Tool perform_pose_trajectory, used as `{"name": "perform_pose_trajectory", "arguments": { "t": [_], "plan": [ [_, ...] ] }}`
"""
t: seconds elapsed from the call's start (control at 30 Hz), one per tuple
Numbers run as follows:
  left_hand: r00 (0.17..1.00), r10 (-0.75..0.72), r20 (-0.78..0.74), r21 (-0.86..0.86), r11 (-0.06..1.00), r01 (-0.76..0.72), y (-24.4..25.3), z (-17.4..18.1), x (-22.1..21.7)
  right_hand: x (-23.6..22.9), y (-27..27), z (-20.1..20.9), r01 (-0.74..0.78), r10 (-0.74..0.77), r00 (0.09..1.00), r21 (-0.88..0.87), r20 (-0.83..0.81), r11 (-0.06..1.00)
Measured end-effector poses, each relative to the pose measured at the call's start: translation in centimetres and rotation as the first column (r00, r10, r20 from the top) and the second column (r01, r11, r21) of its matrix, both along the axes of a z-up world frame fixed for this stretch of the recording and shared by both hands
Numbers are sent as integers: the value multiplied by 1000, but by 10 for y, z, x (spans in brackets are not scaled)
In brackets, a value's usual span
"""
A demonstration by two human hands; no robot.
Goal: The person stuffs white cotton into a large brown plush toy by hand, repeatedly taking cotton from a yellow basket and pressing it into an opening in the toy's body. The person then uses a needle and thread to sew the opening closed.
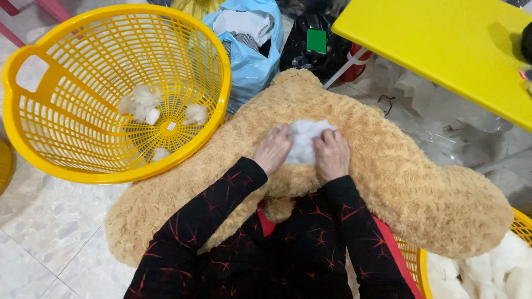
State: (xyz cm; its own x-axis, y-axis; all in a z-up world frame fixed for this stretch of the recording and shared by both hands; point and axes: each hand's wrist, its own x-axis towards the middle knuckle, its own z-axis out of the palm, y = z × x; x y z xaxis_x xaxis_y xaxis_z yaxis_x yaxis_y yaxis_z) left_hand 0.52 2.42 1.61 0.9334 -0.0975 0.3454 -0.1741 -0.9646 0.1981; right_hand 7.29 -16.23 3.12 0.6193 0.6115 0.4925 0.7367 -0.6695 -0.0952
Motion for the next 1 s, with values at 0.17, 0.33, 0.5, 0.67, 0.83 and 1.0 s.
{"name": "perform_pose_trajectory", "arguments": {
  "t": [0.17, 0.33, 0.5, 0.67, 0.83, 1.0],
  "plan": [
    [931, -45, -362, 101, 991, 87, -17, 20, -1, -14, 12, 5, -34, 25, 991, -60, -132, 998],
    [857, -254, -448, -328, 939, 107, -1, 81, -25, -32, -23, 39, -71, 127, 923, 162, -363, 984],
    [922, 20, -386, -138, 987, -79, -10, 91, -55, -52, -13, 35, -6, 12, 999, 169, -37, 986],
    [963, -91, -254, 34, 994, 103, -23, 41, -39, -46, 8, 1, 8, -13, 998, -71, -63, 997],
    [946, 23, -324, 239, 969, 58, -23, -26, 13, -13, 15, -43, 27, -47, 996, -247, -75, 969],
    [804, 126, -581, 229, 973, 13, -20, -68, 59, 37, 35, -66, 117, -224, 959, -478, -174, 871]
  ]
}}
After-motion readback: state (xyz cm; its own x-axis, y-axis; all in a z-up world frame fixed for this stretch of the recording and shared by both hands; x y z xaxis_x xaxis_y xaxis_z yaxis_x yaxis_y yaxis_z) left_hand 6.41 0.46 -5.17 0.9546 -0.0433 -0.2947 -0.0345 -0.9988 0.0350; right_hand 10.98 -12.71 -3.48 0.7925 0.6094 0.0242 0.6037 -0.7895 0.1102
